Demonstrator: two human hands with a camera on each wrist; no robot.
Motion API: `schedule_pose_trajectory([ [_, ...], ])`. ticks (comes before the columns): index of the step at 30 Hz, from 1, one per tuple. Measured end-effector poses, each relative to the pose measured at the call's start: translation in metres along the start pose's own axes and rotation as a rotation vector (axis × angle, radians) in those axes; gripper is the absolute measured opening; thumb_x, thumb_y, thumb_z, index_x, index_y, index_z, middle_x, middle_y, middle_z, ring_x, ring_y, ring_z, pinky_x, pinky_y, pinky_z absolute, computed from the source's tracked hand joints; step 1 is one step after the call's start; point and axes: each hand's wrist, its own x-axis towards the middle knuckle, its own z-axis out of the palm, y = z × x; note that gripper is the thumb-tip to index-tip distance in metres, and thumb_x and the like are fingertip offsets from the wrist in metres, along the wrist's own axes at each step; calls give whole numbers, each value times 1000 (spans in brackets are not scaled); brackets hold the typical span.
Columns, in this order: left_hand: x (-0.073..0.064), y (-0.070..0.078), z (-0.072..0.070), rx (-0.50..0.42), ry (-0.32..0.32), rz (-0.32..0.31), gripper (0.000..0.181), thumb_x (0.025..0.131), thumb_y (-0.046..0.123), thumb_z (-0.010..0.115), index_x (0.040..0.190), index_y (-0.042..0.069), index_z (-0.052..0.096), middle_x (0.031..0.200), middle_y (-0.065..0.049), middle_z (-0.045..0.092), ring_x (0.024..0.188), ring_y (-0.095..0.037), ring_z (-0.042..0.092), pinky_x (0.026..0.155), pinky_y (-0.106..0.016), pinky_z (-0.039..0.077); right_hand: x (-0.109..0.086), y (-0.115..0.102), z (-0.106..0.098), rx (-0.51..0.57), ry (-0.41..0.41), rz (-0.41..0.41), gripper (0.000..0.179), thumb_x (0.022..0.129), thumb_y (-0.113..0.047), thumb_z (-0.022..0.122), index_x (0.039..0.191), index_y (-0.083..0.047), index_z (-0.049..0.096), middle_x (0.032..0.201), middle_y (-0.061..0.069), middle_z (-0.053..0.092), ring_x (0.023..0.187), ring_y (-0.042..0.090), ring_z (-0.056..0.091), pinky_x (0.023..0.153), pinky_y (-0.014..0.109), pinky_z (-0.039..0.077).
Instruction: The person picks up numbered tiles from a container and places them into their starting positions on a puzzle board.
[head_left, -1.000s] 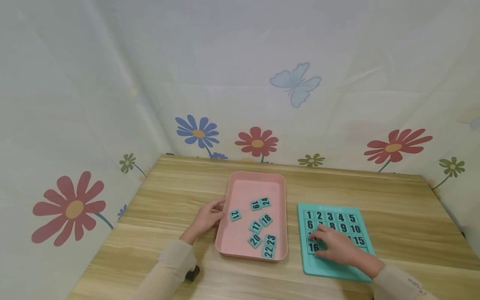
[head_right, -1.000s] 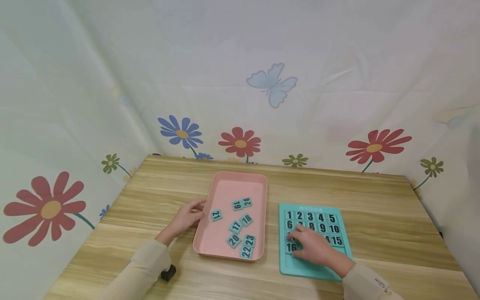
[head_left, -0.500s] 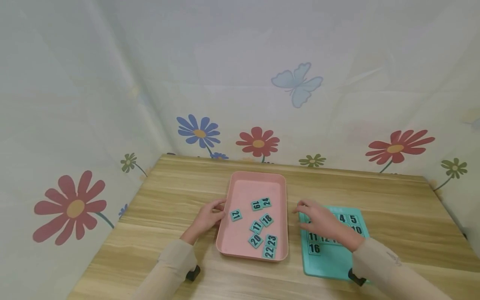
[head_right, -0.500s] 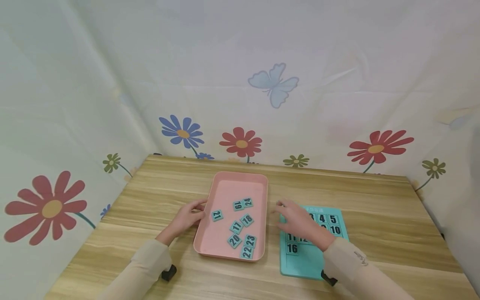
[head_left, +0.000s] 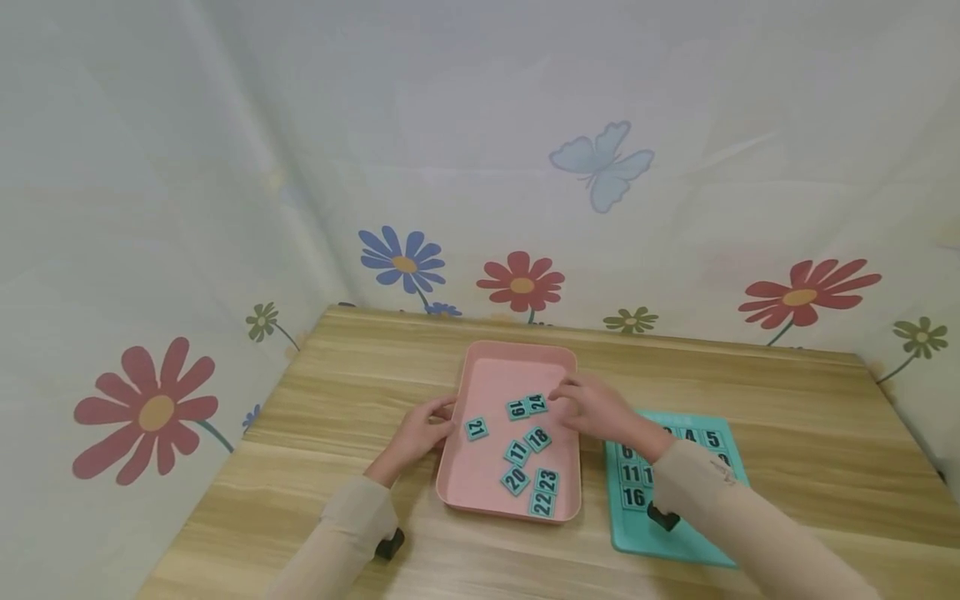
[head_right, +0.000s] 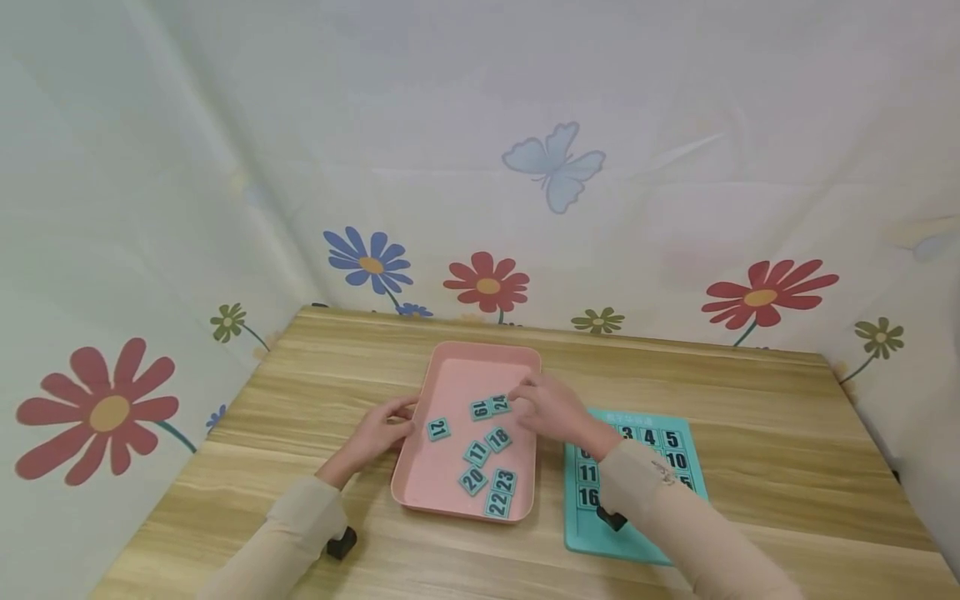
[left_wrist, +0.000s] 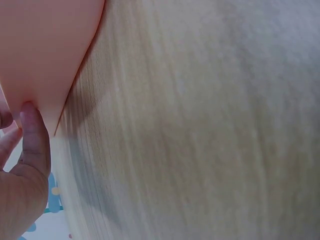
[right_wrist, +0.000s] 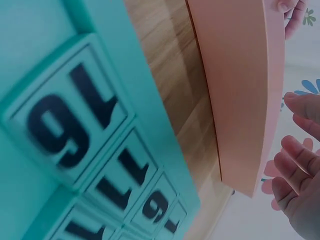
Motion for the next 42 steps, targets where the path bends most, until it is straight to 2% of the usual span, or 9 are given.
schedule_pose_trajectory([
  [5,11,-17,2,6,29,-1,45,82,1,54,126,4,47,102,-20,56,86,-28,61,63,-31,57,10,1,9,34,-29,8,29,78,-20,64,105,-10,63,100,0,52,89,14,45,78,31,47],
  [8,16,-25,3,20,42,-8,44,82,2,55,126,7,48,101,-17,57,84,-24,62,62,-28,57,15,-1,15,29,-39,-8,29,77,-20,64,104,-10,64,99,1,52,86,13,45,74,29,46],
  [12,17,-25,4,24,49,-11,44,82,1,55,124,8,50,100,-16,57,83,-23,62,61,-28,56,19,-6,22,-5,-70,-60,29,76,-18,65,104,-10,64,99,3,53,85,14,46,71,29,46],
  [18,17,-24,4,29,55,-10,44,81,1,55,124,8,50,99,-15,58,82,-21,62,60,-27,56,20,-19,32,-67,-160,-158,36,72,-21,67,108,-16,62,104,2,54,94,17,46,83,34,44],
  [20,15,-19,4,29,48,-10,44,81,1,55,125,7,50,100,-16,57,82,-22,62,61,-27,56,20,-23,33,-55,-202,-158,37,73,-21,66,110,-18,61,108,1,54,99,17,45,87,35,42],
  [25,16,-22,4,33,42,-13,44,82,1,54,125,8,49,100,-17,57,82,-22,62,61,-28,56,19,-30,42,-92,-278,-168,36,75,-22,64,111,-23,61,117,0,53,108,19,45,96,39,38],
  [29,17,-24,4,31,43,-15,44,81,1,55,125,9,50,100,-16,57,83,-22,62,61,-27,56,19,-31,49,-143,-282,-207,33,75,-21,65,108,-24,62,113,-2,56,103,18,47,92,36,41],
  [37,1,1,0,25,7,-4,44,82,-2,52,126,0,46,103,-23,54,88,-31,60,67,-34,57,19,-35,51,-141,-270,-208,32,75,-22,65,107,-22,64,108,-3,58,95,13,47,85,31,43],
  [42,8,-12,2,23,30,2,44,82,-1,53,125,3,47,101,-20,55,86,-27,61,63,-31,57,18,-37,48,-119,-254,-204,32,75,-28,66,106,-21,65,106,-3,58,94,13,48,85,30,43],
])
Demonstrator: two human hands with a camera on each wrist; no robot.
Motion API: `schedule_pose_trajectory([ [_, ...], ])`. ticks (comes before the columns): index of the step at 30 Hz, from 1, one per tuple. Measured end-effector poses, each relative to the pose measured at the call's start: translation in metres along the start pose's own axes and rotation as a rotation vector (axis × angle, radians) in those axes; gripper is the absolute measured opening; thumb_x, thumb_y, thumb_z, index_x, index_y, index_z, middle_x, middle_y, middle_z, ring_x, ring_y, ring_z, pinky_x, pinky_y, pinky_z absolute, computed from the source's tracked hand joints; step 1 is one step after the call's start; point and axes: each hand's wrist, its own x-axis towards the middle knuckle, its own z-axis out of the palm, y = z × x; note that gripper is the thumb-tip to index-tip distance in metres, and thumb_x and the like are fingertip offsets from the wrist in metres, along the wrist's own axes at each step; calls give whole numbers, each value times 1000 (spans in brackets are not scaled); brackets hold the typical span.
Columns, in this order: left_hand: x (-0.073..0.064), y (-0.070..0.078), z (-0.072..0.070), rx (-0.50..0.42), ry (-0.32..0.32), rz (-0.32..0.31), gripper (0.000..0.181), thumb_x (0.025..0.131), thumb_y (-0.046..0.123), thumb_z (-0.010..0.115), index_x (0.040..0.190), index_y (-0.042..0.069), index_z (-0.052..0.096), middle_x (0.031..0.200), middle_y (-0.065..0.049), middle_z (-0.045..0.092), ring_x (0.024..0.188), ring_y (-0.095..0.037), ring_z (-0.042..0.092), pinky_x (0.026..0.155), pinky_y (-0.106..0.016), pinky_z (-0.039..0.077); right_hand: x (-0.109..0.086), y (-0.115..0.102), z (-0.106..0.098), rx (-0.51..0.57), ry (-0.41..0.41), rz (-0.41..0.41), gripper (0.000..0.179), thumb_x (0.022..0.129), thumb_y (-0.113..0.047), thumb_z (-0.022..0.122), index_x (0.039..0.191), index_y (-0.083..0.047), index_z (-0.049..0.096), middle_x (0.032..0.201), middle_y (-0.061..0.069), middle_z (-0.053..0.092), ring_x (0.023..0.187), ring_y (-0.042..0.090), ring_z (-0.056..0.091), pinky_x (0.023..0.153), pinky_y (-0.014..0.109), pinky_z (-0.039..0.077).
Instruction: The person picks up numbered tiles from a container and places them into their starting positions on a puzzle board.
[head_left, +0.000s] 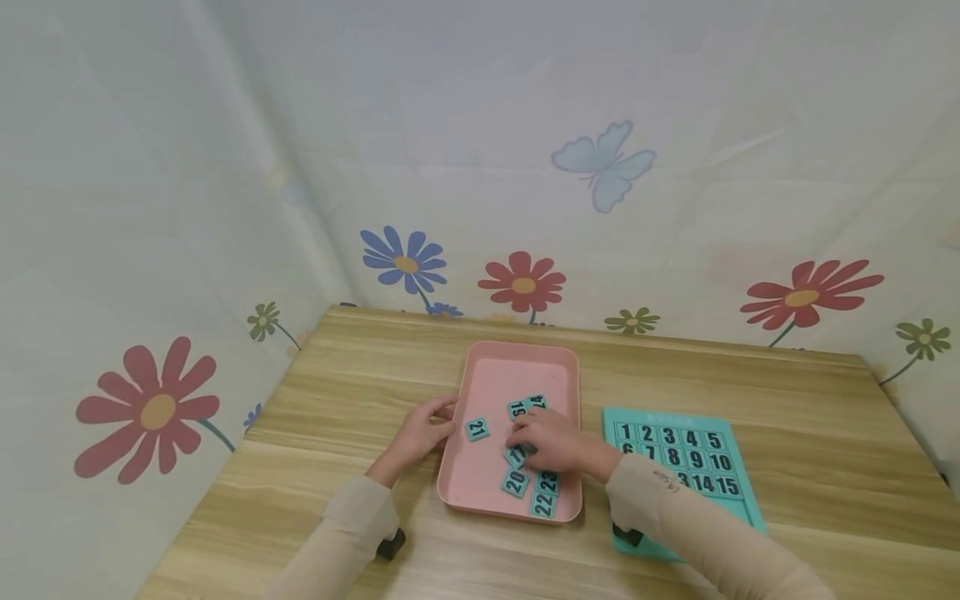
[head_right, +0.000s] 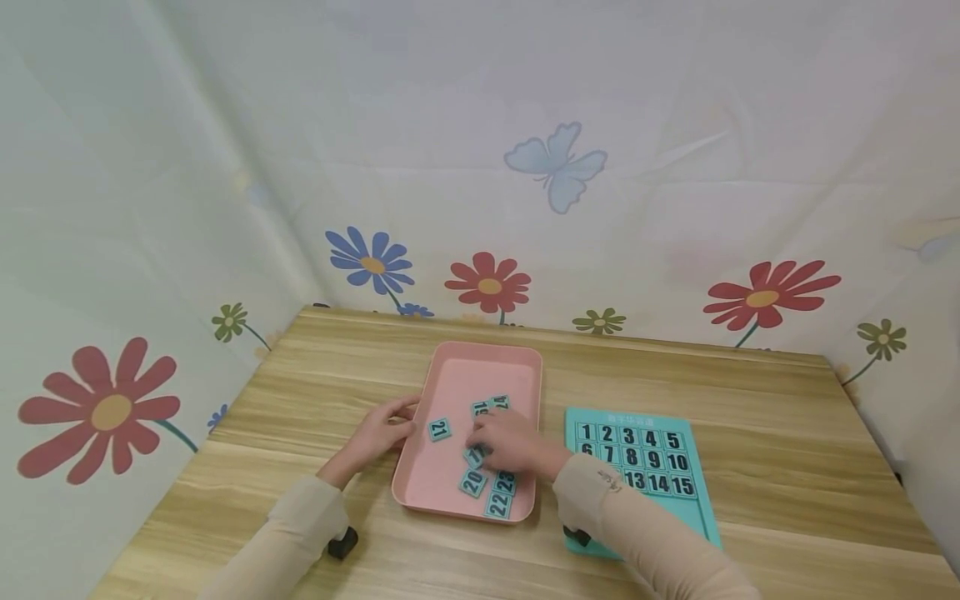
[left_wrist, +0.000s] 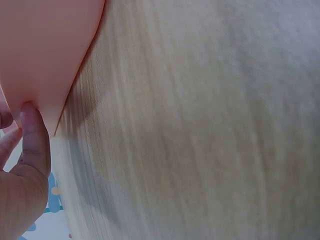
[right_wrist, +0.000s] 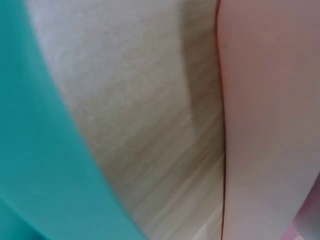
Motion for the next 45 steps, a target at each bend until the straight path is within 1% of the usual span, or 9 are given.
schedule_pose_trajectory([
  [3,6,-10,2,0,13,-4,44,82,0,54,125,6,48,101,-18,56,85,-25,61,61,-29,57,-4,-1,-4,44,36,7,32,74,-29,67,104,-18,66,105,-1,58,96,14,49,87,33,42],
  [8,10,-15,3,-11,18,-13,44,82,1,54,125,7,49,102,-18,56,84,-23,61,61,-29,57,-12,-1,-13,135,92,41,35,73,-32,68,105,-17,66,102,-3,57,93,13,45,83,31,42],
  [16,10,-17,2,-8,6,-16,46,82,1,54,127,6,46,104,-20,55,88,-26,61,63,-30,57,-33,2,-34,96,164,66,31,71,-32,70,99,-19,67,89,-6,53,81,7,43,68,21,44],
  [23,9,-16,2,-1,8,-21,45,82,1,53,127,6,47,104,-19,55,88,-25,60,63,-29,57,-64,7,-46,173,188,155,29,71,-28,71,98,-19,66,95,-9,56,90,8,49,78,27,49],
  [26,7,-14,3,8,16,-19,45,82,0,53,126,6,48,103,-18,55,87,-24,60,63,-28,56,-79,11,-48,197,207,174,31,70,-27,71,100,-20,65,95,-10,57,90,9,51,77,28,49],
  [31,6,-13,4,11,22,-11,45,81,-1,53,125,5,49,101,-18,56,86,-25,61,62,-28,56,-104,18,-51,202,222,205,34,72,-35,68,102,-19,64,87,-10,52,79,11,47,62,20,43],
  [33,6,-13,4,8,23,-11,45,80,-1,53,124,6,49,101,-18,56,86,-25,61,62,-28,56,-113,20,-50,212,227,224,34,73,-36,67,102,-19,64,86,-10,51,78,12,47,60,18,42],
  [39,7,-14,5,3,29,-8,45,80,-1,53,124,6,49,100,-18,56,84,-23,61,61,-28,56,-138,28,-47,214,255,246,31,73,-28,68,100,-16,63,89,-10,53,81,13,50,64,23,46],
  [45,6,-11,4,-14,25,0,45,80,-1,53,124,3,49,100,-19,55,83,-25,61,61,-30,57,-155,34,-41,211,222,274,29,72,-26,69,99,-16,63,88,-10,53,82,12,50,65,25,45],
])
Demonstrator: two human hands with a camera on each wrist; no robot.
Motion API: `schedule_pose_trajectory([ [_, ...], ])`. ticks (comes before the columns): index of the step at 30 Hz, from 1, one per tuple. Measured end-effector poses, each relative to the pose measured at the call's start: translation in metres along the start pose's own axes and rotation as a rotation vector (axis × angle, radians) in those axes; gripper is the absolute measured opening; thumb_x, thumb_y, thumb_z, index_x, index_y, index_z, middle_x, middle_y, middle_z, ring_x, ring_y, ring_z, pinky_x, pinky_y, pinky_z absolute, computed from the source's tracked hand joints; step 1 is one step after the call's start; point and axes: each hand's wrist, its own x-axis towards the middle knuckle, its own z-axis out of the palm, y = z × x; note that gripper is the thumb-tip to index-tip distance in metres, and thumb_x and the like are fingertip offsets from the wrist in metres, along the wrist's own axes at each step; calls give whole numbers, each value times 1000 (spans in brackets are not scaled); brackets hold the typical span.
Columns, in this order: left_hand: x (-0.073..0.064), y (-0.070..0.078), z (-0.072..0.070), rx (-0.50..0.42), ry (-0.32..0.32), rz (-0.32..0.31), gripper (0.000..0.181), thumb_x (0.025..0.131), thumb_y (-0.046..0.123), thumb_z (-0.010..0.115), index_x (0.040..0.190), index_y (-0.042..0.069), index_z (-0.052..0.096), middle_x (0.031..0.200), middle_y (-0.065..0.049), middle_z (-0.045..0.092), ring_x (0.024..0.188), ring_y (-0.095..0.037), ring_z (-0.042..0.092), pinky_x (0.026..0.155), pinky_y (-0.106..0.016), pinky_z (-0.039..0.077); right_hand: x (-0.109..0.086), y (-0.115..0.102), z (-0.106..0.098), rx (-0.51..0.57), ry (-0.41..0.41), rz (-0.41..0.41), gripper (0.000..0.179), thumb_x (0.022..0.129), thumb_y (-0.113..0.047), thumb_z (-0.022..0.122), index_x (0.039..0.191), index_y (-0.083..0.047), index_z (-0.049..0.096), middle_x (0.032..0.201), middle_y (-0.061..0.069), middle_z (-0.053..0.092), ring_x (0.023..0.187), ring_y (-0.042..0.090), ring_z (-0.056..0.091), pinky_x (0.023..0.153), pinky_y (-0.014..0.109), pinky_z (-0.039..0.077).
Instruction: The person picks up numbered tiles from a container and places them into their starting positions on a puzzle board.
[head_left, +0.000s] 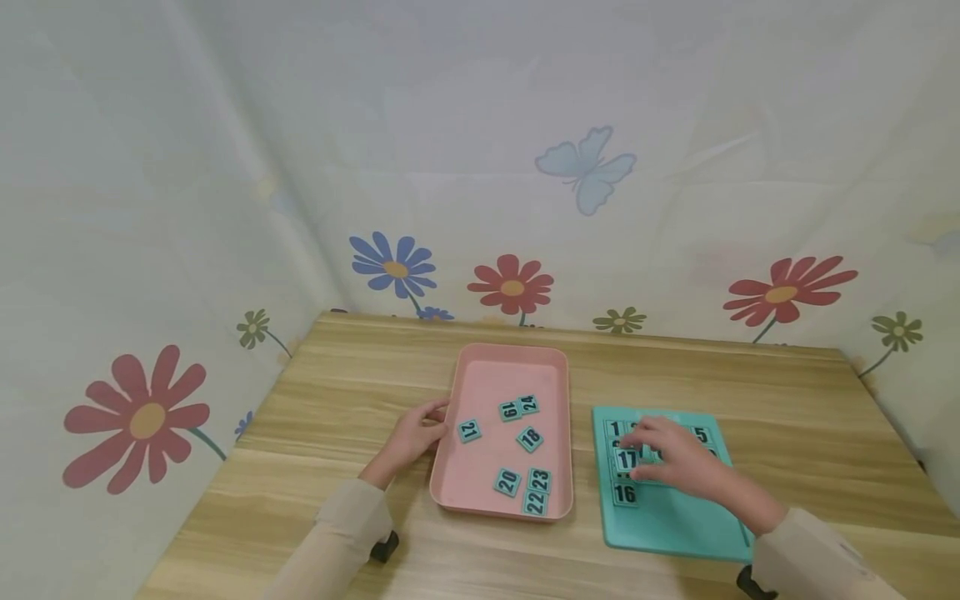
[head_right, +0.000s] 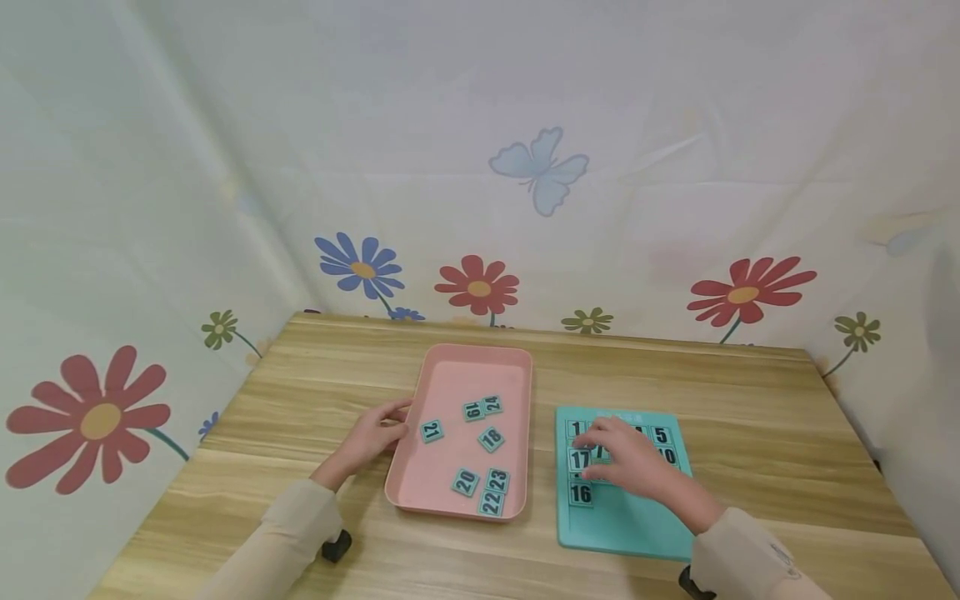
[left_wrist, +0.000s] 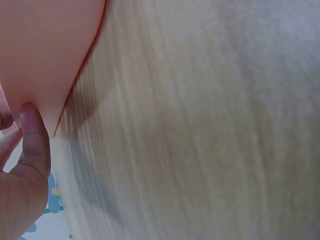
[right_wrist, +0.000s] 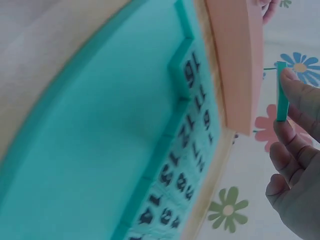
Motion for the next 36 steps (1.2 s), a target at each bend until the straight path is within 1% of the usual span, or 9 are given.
schedule_pose_trajectory([
  [3,0,0,0,1,-4,-6,45,81,-1,53,125,4,48,101,-19,56,85,-26,61,62,-30,57,-7,5,3,-25,-19,31,29,71,-26,70,98,-17,63,89,-11,54,84,11,51,67,24,45],
  [4,3,-4,1,2,-2,-5,45,80,0,54,125,5,49,100,-17,56,84,-24,61,61,-29,56,-9,7,4,-31,-26,41,29,71,-26,70,98,-18,63,89,-11,54,84,11,51,67,24,46],
  [8,2,-4,2,14,-3,3,45,80,0,54,124,5,50,99,-17,56,84,-24,61,61,-28,56,-17,11,9,-51,-50,74,30,70,-25,70,98,-18,63,93,-10,56,87,13,53,72,30,49],
  [14,2,-4,2,22,-3,-2,45,80,1,54,124,5,49,100,-17,56,85,-24,61,62,-28,56,-26,16,20,-64,-78,132,30,68,-25,70,97,-18,64,91,-10,56,88,13,53,74,32,50],
  [15,2,-4,2,20,-3,-3,45,80,1,54,124,5,49,100,-17,56,85,-24,61,62,-28,56,-27,17,21,-65,-76,141,30,68,-25,70,96,-17,64,91,-10,56,88,13,53,75,32,50],
  [22,3,-5,2,18,-1,-3,45,79,0,53,124,6,49,101,-17,56,85,-23,61,61,-28,56,-34,20,29,-91,-45,107,29,67,-26,71,93,-15,64,90,-6,57,84,16,55,72,35,50],
  [25,3,-5,1,15,-3,-4,46,80,1,53,125,6,49,103,-18,55,85,-23,61,61,-27,56,-35,20,32,-92,-39,127,29,66,-26,71,92,-15,64,88,-8,55,83,13,54,71,33,50],
  [31,2,-5,0,-11,-6,9,47,80,2,53,126,6,48,104,-20,54,86,-24,61,62,-28,56,-32,21,38,-103,-29,207,28,66,-27,72,91,-18,65,85,-11,52,81,7,51,70,27,48],
  [36,2,-4,0,-12,-2,8,47,80,1,53,126,7,48,103,-19,54,84,-23,61,61,-27,56,-31,20,41,-90,-16,245,30,64,-26,73,92,-18,65,85,-10,53,81,7,51,71,28,49],
])
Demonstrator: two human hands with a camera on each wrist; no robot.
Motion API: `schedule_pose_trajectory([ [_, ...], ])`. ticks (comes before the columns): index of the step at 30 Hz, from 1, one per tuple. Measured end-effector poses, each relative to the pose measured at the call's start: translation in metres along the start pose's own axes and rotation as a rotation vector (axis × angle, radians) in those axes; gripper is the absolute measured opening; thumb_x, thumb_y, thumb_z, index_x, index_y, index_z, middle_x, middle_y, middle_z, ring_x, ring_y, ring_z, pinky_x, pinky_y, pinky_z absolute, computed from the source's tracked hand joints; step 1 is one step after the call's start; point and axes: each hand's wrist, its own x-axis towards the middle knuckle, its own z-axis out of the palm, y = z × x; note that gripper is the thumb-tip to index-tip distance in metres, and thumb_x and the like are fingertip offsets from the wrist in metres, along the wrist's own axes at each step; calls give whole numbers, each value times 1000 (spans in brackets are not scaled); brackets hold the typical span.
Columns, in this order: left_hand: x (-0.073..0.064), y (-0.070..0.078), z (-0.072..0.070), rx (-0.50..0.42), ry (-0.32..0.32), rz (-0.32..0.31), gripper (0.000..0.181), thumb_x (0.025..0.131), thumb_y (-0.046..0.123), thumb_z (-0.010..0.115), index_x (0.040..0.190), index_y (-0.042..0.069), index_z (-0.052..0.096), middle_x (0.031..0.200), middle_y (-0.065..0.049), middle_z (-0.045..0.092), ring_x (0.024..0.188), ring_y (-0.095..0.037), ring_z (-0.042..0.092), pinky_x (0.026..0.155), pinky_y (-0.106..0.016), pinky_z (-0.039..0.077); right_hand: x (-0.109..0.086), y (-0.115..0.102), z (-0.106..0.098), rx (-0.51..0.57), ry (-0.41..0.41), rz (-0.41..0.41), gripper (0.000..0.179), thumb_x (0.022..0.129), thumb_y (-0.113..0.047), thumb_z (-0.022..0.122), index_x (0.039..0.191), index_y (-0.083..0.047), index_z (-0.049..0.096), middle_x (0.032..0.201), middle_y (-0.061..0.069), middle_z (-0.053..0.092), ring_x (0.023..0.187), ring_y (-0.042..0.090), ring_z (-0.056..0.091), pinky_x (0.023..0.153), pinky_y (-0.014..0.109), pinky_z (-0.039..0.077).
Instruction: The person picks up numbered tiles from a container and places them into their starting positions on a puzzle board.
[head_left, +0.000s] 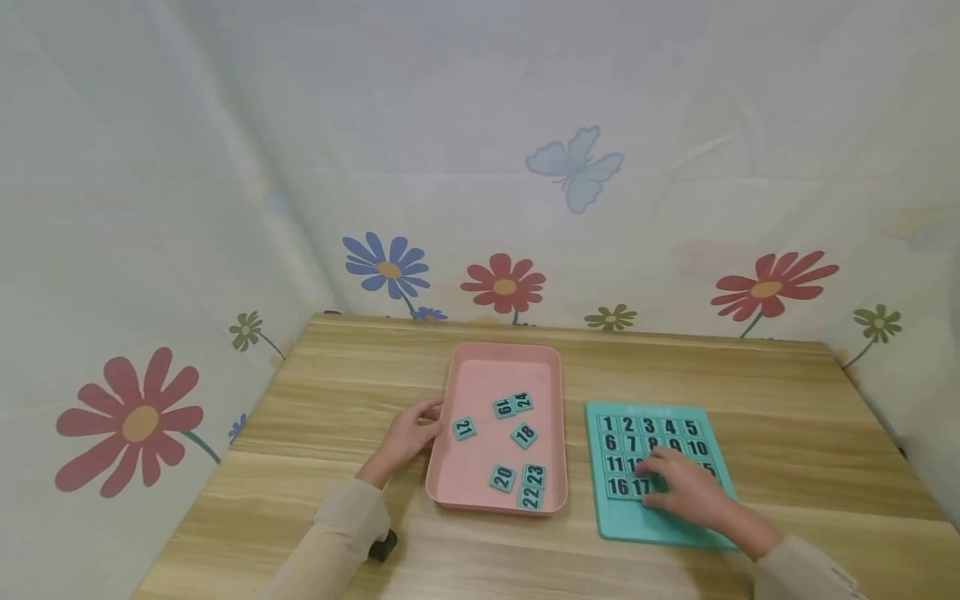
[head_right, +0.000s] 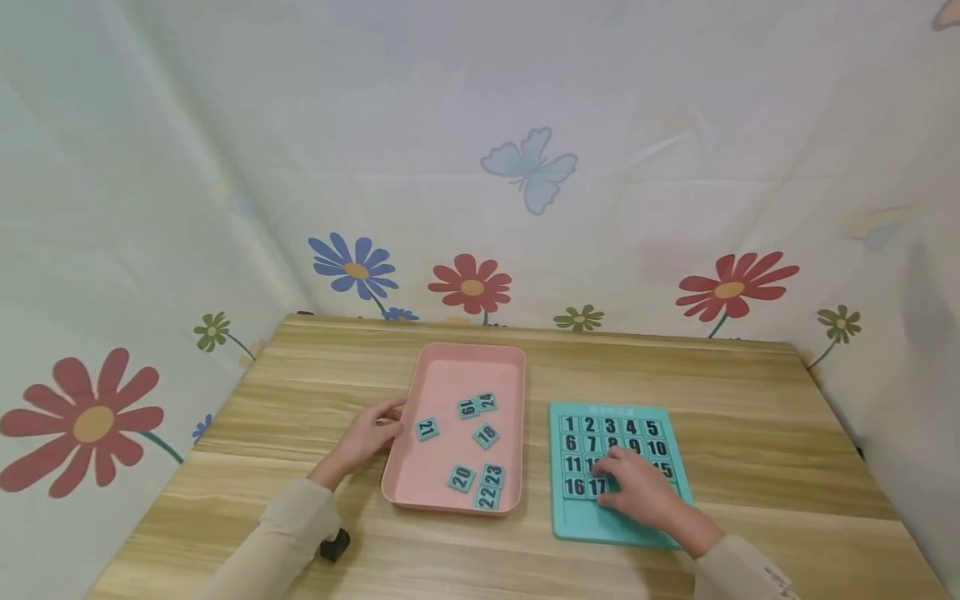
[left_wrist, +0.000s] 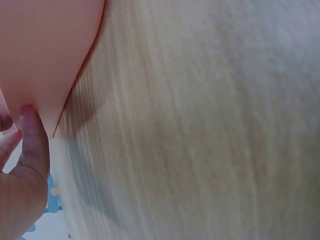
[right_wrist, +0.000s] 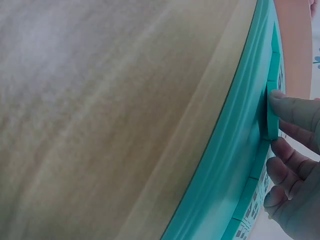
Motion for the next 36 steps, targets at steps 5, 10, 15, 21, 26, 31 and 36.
schedule_pose_trajectory([
  [5,-1,2,0,3,7,-2,47,79,1,53,125,6,49,101,-18,55,83,-22,61,60,-28,56,1,-3,1,14,-3,32,31,63,-24,74,92,-19,64,86,-9,53,82,7,51,72,29,49],
  [10,-2,1,-1,11,9,-11,47,79,2,54,126,7,49,102,-18,55,84,-23,61,60,-27,56,2,-4,2,12,1,40,32,63,-23,75,93,-19,64,87,-9,53,83,8,51,72,30,49],
  [15,-2,2,-1,14,10,-16,47,79,2,53,126,7,49,102,-17,55,85,-23,60,62,-27,56,3,-4,1,-19,-4,17,33,63,-24,75,93,-18,64,86,-8,52,79,7,49,66,26,47],
  [21,-4,2,-1,14,11,-10,48,79,1,53,126,6,48,102,-18,55,85,-23,61,62,-27,56,15,-14,-15,-55,63,-80,36,65,-25,75,97,-15,64,87,-5,54,76,9,48,60,21,43],
  [26,-4,2,-1,4,9,-10,47,80,1,53,126,6,48,103,-18,54,84,-22,61,62,-28,56,32,-35,-33,-19,96,-169,33,71,-22,71,102,-14,62,94,1,55,84,16,52,65,27,47],
  [31,-2,1,-1,5,6,-6,46,80,2,53,125,7,49,102,-18,55,80,-21,61,60,-27,56,53,-59,-38,-29,94,-218,34,73,-20,70,105,-15,62,100,-1,54,91,16,50,73,31,49],
  [36,-2,1,-1,-4,-7,10,45,81,2,53,125,6,48,102,-19,55,80,-22,61,60,-28,56,77,-78,-25,-5,71,-275,33,74,-18,69,106,-14,63,105,-1,56,98,17,51,83,36,49],
])
